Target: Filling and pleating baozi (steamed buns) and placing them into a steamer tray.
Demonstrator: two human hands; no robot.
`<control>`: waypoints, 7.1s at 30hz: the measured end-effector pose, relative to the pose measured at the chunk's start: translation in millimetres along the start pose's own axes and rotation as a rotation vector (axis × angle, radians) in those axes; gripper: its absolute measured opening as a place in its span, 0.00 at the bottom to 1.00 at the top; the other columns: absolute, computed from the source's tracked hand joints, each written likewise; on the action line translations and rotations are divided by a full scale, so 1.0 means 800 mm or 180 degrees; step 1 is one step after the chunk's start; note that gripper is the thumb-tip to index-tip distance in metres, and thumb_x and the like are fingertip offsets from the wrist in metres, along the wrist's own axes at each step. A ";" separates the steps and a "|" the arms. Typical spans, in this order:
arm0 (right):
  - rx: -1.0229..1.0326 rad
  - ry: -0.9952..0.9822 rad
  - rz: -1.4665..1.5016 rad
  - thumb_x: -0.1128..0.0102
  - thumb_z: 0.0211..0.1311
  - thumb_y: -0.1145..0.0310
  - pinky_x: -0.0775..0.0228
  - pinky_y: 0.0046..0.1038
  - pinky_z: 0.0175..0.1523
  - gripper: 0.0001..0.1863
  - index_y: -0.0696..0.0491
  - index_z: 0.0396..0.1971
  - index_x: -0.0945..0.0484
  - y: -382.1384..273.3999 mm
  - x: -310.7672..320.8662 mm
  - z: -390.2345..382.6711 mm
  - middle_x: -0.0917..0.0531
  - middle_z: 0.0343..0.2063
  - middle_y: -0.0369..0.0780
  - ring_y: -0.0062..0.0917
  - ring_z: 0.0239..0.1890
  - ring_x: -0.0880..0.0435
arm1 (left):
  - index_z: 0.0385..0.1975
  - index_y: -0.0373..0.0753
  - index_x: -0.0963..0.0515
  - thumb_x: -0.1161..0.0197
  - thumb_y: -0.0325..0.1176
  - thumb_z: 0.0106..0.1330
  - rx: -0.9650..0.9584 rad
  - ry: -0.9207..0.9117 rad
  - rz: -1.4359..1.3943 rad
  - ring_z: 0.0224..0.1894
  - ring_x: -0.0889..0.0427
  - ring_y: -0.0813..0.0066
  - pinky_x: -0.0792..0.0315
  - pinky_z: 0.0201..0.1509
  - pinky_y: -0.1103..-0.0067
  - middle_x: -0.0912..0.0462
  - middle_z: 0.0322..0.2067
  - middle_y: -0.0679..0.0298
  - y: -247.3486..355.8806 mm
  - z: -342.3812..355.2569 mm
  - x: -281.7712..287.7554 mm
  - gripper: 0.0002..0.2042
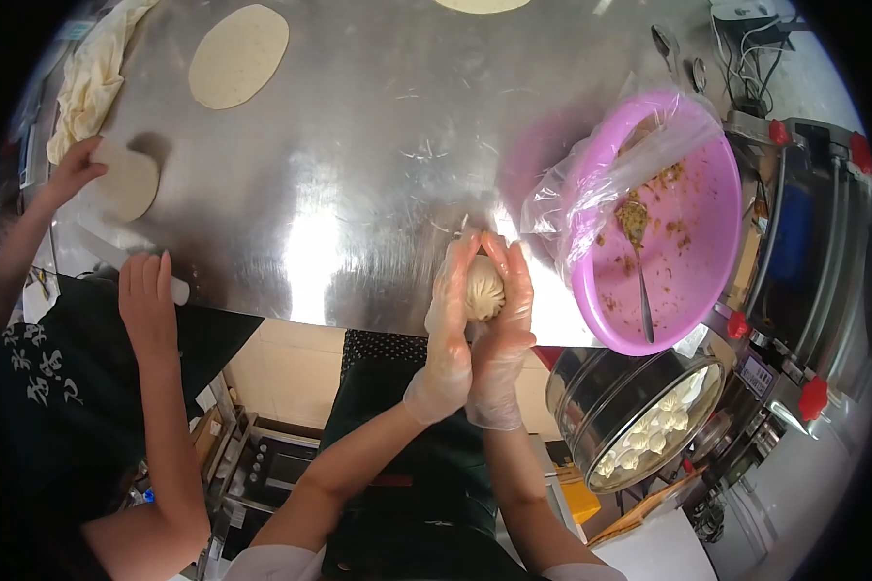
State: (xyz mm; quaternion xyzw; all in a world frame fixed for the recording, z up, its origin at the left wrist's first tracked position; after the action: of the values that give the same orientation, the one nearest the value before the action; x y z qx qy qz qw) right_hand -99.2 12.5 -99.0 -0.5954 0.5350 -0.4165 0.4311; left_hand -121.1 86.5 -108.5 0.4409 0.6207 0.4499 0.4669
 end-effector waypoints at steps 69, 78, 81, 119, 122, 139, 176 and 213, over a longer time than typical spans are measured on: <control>-0.1711 0.2450 -0.3189 0.31 0.49 0.62 0.27 0.41 0.55 0.31 0.50 0.55 0.26 0.087 0.922 -0.211 0.20 0.51 0.46 0.41 0.52 0.20 | 0.54 0.31 0.29 0.54 0.30 0.76 0.0258 -0.0364 0.2394 0.50 0.25 0.71 0.31 0.58 0.75 0.23 0.48 0.58 -0.086 -0.166 -0.144 0.14; -0.2203 0.2277 -0.3440 0.33 0.51 0.63 0.24 0.42 0.49 0.31 0.53 0.58 0.29 0.160 0.954 -0.178 0.18 0.45 0.51 0.45 0.47 0.18 | 0.55 0.32 0.30 0.53 0.34 0.76 0.0283 -0.0350 0.2670 0.49 0.24 0.67 0.31 0.56 0.74 0.23 0.48 0.55 -0.077 -0.173 -0.179 0.16; -0.0683 0.3229 -0.3980 0.35 0.53 0.66 0.22 0.39 0.43 0.26 0.56 0.53 0.25 0.137 0.906 -0.195 0.16 0.38 0.51 0.44 0.39 0.16 | 0.54 0.32 0.29 0.54 0.33 0.76 0.0313 -0.0242 0.2536 0.47 0.24 0.69 0.30 0.53 0.75 0.24 0.46 0.57 -0.069 -0.174 -0.204 0.15; -0.1992 0.4212 0.1674 0.38 0.52 0.79 0.23 0.29 0.29 0.12 0.56 0.38 0.23 0.212 0.833 -0.127 0.18 0.26 0.42 0.30 0.23 0.17 | 0.50 0.31 0.28 0.57 0.32 0.78 0.0637 0.0122 0.2003 0.41 0.22 0.75 0.26 0.48 0.80 0.21 0.39 0.59 -0.105 -0.190 -0.196 0.13; -0.1817 0.4405 -0.2366 0.43 0.51 0.81 0.23 0.36 0.40 0.15 0.55 0.40 0.22 0.192 0.816 -0.142 0.18 0.33 0.43 0.38 0.36 0.16 | 0.49 0.31 0.28 0.57 0.32 0.77 0.0634 0.0120 0.1992 0.41 0.21 0.75 0.26 0.48 0.80 0.21 0.39 0.59 -0.104 -0.192 -0.194 0.13; -0.0597 0.2397 -0.3283 0.50 0.54 0.77 0.26 0.38 0.52 0.16 0.54 0.42 0.19 0.189 0.833 -0.149 0.18 0.46 0.49 0.43 0.48 0.19 | 0.47 0.36 0.25 0.53 0.39 0.76 0.0730 0.0548 0.2096 0.45 0.21 0.74 0.29 0.47 0.76 0.20 0.43 0.62 -0.086 -0.208 -0.173 0.14; 0.0446 -0.0225 -0.1277 0.32 0.55 0.64 0.28 0.26 0.48 0.19 0.58 0.44 0.19 -0.159 -0.019 0.376 0.15 0.36 0.40 0.24 0.39 0.18 | 0.47 0.34 0.22 0.48 0.36 0.74 0.0033 0.1925 -0.0358 0.44 0.21 0.77 0.29 0.49 0.80 0.17 0.43 0.63 0.100 0.058 0.159 0.14; 0.0583 -0.0216 -0.2942 0.32 0.48 0.62 0.24 0.28 0.43 0.18 0.53 0.39 0.15 -0.105 -0.047 0.523 0.13 0.34 0.42 0.28 0.35 0.14 | 0.49 0.34 0.23 0.43 0.37 0.69 0.0423 0.1482 -0.0298 0.45 0.20 0.71 0.28 0.52 0.77 0.17 0.41 0.61 0.108 0.351 0.107 0.15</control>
State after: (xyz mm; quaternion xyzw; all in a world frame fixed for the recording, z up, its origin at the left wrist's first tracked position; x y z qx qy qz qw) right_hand 321.6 83.3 -137.7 -0.7439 0.1606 -0.5905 0.2685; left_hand 149.1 228.5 -85.0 0.3258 0.7595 0.4754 0.3016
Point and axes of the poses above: each hand's wrist, its own z-axis towards the middle knuckle, its own x-axis out of the back of the hand, y = z × x, the point moved 1 cm from there along z, towards the middle knuckle
